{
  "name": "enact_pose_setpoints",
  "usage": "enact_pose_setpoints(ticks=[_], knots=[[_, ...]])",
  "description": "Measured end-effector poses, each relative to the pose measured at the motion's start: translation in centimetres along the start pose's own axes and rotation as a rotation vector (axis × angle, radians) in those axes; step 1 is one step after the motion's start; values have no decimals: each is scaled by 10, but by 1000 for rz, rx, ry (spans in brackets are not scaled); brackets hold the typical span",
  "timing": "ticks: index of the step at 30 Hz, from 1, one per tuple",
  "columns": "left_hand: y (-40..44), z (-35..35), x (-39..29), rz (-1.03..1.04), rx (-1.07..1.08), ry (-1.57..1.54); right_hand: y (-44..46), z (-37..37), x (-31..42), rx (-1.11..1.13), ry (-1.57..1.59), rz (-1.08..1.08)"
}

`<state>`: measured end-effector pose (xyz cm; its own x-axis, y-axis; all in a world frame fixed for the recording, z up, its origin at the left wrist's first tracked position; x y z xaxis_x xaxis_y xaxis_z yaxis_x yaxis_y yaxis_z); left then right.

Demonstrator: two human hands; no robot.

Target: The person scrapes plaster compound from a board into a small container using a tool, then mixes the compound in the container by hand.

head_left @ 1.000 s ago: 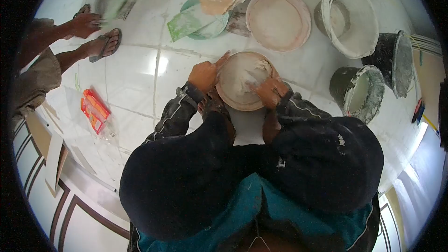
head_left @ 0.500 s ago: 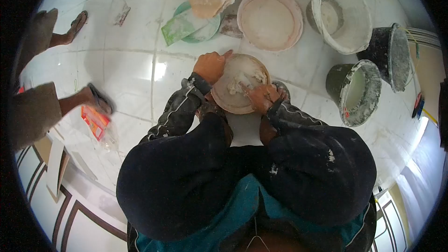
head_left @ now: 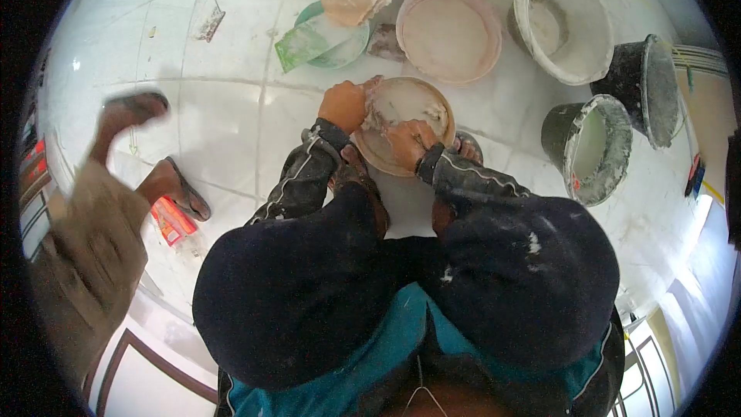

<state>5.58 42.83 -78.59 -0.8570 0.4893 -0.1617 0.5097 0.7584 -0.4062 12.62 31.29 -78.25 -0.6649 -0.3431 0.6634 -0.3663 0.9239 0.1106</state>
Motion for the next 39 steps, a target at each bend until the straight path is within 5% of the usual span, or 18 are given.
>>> enact_pose_setpoints(ticks=[2, 4, 7, 13, 16, 21, 25, 28, 30, 37, 39], knots=[[-1, -4, 9, -39, -23, -21, -3, 7, -13, 149, -76, 63], [-19, -29, 18, -159, 44, -481, -16, 3, -31, 339, -233, 161], [-66, -10, 34, -296, 73, -773, -52, 1, -51, 540, -372, 261], [-75, 2, 31, -375, -12, -907, -112, 4, -50, 19, 370, 189], [-63, 4, 31, -377, -30, -854, -102, 5, -40, 354, -241, 316], [-54, -10, 28, -383, -5, -617, -32, -17, -13, 510, -185, 183], [-43, -8, 23, -319, -66, -664, -43, -22, -15, 501, -128, 240], [-40, -6, 24, -311, -125, -742, -32, -38, 5, 267, -339, 50], [-39, -3, 24, -290, -132, -697, -30, -21, -4, 544, -139, 217], [-35, -9, 26, -159, -188, -770, -18, -7, -10, 445, -51, 206], [-33, -7, 26, -190, -135, -738, -27, -19, 8, 261, -313, 18]])
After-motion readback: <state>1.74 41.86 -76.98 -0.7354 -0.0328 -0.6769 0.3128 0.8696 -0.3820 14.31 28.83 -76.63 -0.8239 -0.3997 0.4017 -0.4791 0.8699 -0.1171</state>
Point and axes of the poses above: each hand's wrist, its own y-axis towards the middle knuckle, its own z-axis out of the palm, x = y × z, the point moved 10 cm from there along y, towards the middle knuckle, and after that the axes turned 15 degrees about -z, right-handed, at the moved point
